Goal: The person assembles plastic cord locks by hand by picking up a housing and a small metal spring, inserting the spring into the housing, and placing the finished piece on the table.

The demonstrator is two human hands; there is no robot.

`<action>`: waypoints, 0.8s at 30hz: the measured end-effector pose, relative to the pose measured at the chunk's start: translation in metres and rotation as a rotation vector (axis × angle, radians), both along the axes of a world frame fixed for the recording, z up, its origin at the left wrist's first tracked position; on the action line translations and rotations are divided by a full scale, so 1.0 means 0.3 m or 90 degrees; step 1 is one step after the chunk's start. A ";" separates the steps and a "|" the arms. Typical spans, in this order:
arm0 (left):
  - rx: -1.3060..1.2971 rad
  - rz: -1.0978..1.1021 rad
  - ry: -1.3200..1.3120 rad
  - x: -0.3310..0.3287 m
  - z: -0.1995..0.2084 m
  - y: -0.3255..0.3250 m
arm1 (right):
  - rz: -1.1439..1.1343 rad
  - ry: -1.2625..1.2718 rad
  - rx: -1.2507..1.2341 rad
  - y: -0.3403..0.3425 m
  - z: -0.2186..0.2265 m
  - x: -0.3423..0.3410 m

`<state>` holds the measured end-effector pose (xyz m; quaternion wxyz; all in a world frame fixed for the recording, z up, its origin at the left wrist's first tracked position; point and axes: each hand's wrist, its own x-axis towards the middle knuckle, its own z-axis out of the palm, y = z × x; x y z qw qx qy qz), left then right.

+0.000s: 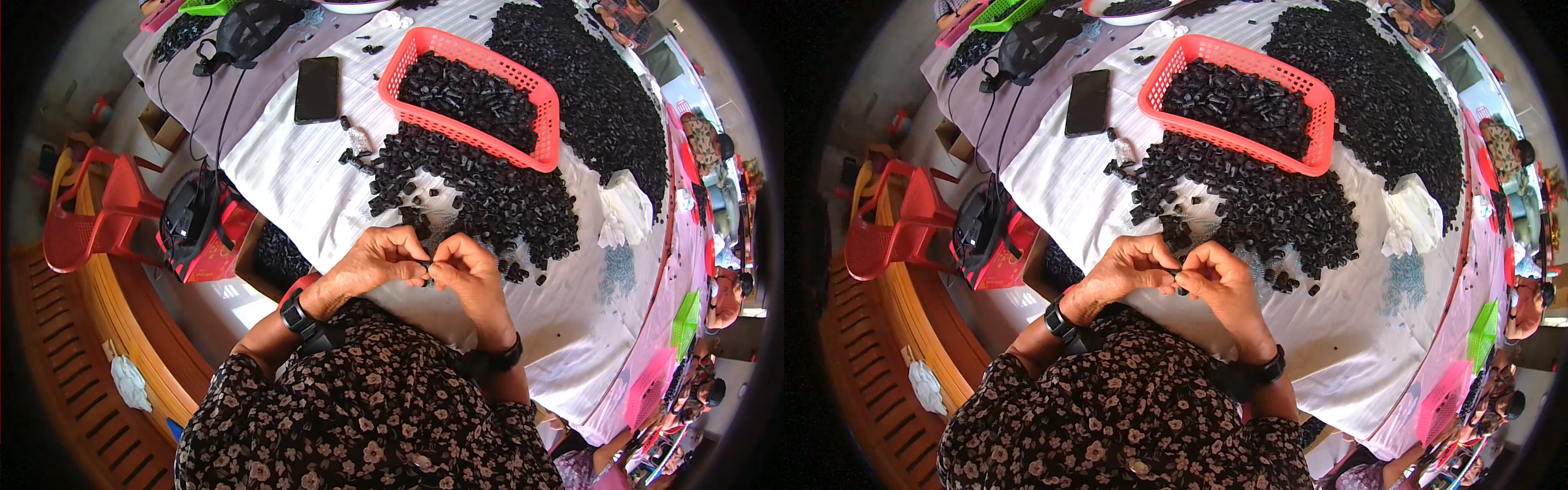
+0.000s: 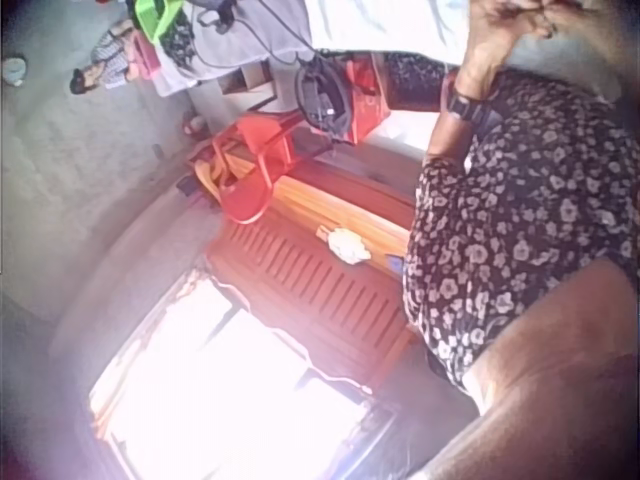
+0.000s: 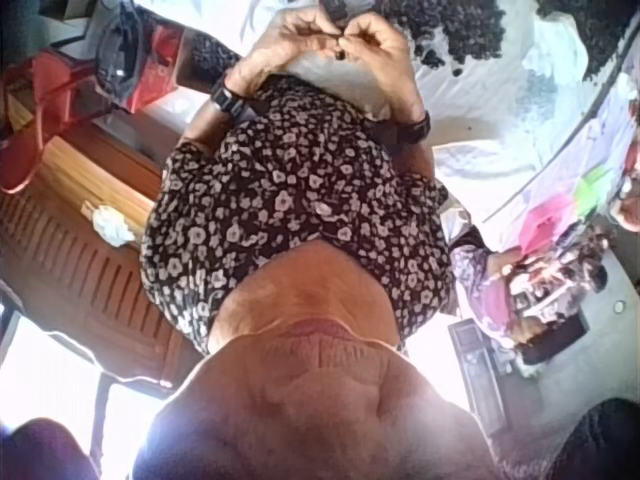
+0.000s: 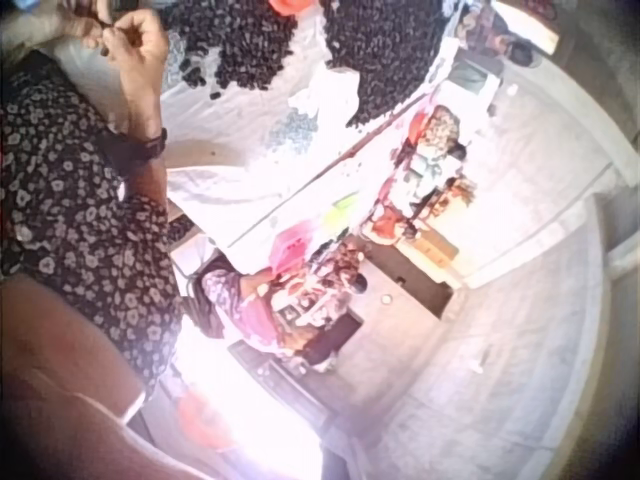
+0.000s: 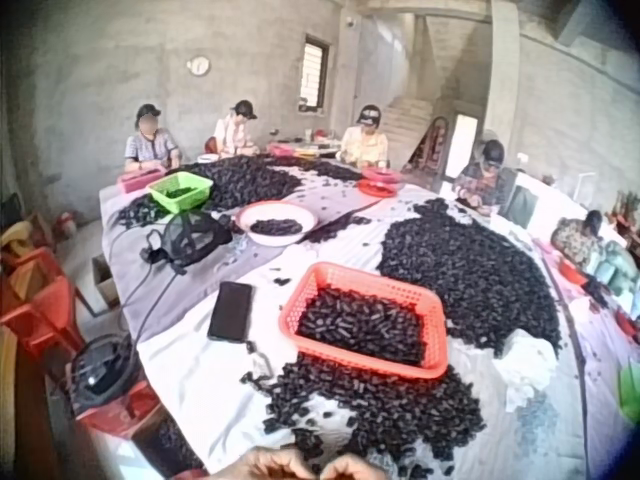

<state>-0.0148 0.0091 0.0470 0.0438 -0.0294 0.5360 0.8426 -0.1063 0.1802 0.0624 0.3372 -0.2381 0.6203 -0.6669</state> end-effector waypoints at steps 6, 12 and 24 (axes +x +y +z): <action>0.047 -0.023 0.005 0.016 -0.022 -0.012 | 0.116 -0.072 0.065 -0.011 0.032 -0.005; 0.145 0.041 0.004 0.015 -0.057 -0.009 | -0.025 0.243 0.095 -0.053 0.038 0.045; 0.018 0.059 0.041 0.023 -0.050 -0.048 | 0.155 0.005 0.145 -0.092 0.035 -0.097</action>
